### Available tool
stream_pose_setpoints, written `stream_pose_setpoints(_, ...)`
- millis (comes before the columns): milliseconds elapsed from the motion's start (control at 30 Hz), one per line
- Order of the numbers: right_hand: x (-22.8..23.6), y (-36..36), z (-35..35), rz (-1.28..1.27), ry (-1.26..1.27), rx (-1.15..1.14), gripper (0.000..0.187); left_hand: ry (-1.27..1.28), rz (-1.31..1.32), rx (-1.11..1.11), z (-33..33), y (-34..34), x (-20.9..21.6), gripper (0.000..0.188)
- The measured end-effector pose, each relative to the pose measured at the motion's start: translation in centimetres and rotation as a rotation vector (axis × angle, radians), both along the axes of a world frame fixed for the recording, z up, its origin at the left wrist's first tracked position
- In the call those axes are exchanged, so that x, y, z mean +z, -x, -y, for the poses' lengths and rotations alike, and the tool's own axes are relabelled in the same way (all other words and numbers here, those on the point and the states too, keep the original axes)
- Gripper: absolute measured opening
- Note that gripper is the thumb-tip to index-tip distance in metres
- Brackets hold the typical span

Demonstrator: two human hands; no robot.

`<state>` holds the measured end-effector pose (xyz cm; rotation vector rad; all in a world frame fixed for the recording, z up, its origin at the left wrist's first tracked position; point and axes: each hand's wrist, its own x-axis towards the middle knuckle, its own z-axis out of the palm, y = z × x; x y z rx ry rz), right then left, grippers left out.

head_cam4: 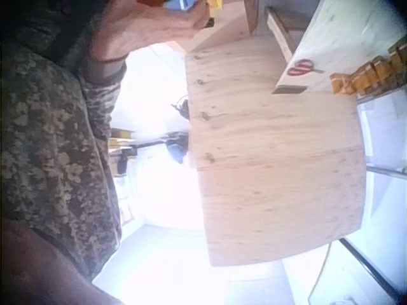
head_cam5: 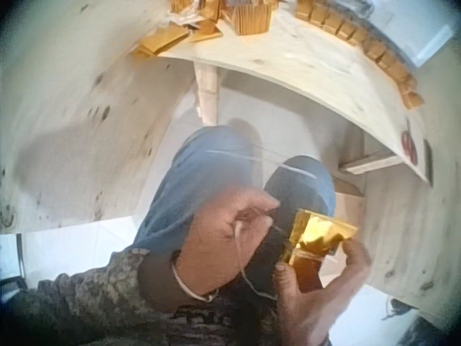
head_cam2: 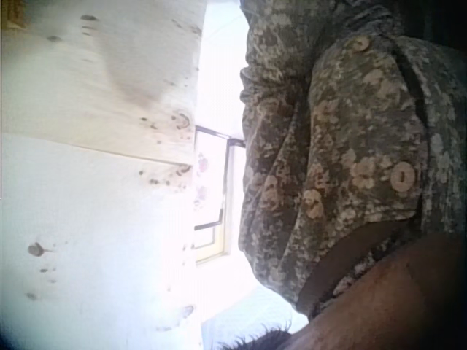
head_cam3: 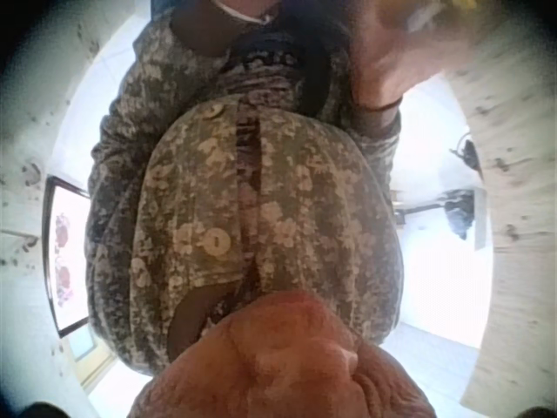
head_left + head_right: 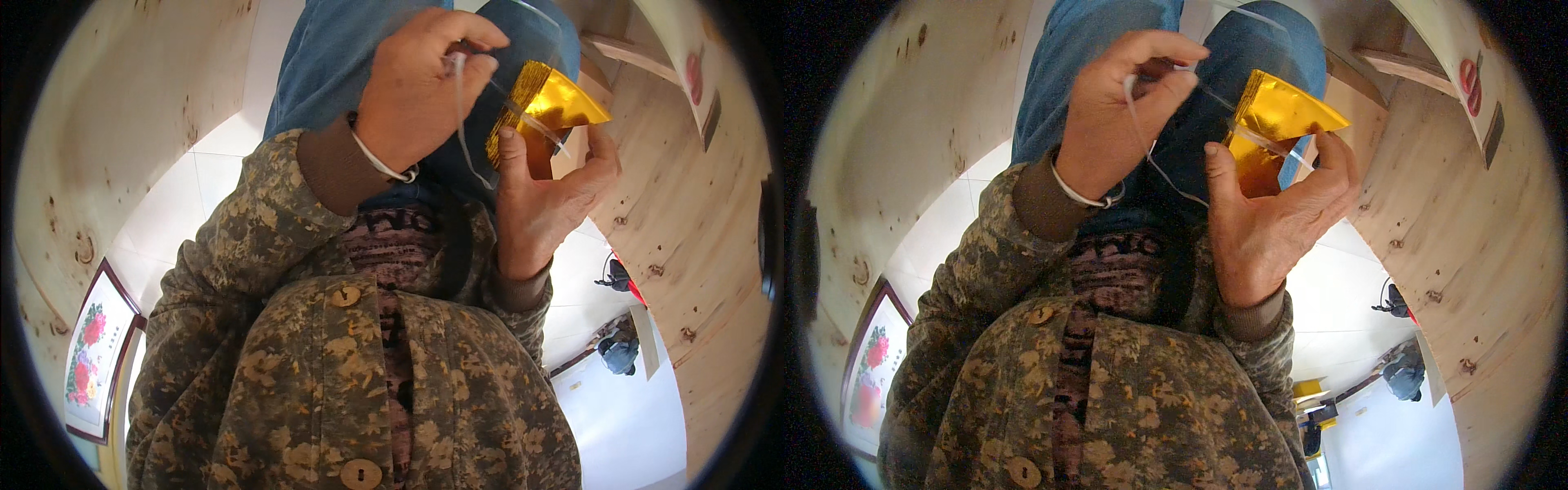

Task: The person sits and repeatedly ties small gold paper packets with white string. They fold the packets, wrap the string around them, and secure the bundles. The finished bundles are placed on a nearby wooden surface.

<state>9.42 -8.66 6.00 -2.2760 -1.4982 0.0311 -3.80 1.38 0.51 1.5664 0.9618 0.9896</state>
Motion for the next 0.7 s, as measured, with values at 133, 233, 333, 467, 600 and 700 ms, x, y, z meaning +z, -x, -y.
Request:
stream_pose_setpoints(133, 0.4, 0.1, -0.5, 0.131, 0.038, 0.004, 0.079, 0.079, 0.044, -0.034, 0.4, -1.5, 0.3, 0.026)
stream_pose_setpoints(233, 0.5, 0.1, -0.7, 0.113, 0.018, 0.021, 0.078, 0.167, 0.127, -0.063, 1.1, -2.3, 0.6, 0.03)
stream_pose_setpoints(333, 0.2, 0.2, -0.7, 0.08, 0.021, -0.019, 0.077, 0.235, 0.111, -0.071, 1.6, -2.7, 0.9, 0.03)
stream_pose_setpoints(467, 0.2, 0.2, -0.5, -0.066, 0.023, -0.084, 0.075, 0.13, 0.046, -0.04, 2.0, -2.6, 1.2, 0.031)
stream_pose_setpoints(600, 0.8, -0.1, 0.1, -0.481, -0.002, -0.268, 0.066, 0.137, 0.083, -0.045, 2.4, -3.0, 1.1, 0.032)
stream_pose_setpoints(700, 1.4, -1.1, 0.1, -0.561, 0.009, -0.249, 0.052, 0.108, 0.098, -0.038, 2.6, -3.2, 1.0, 0.037)
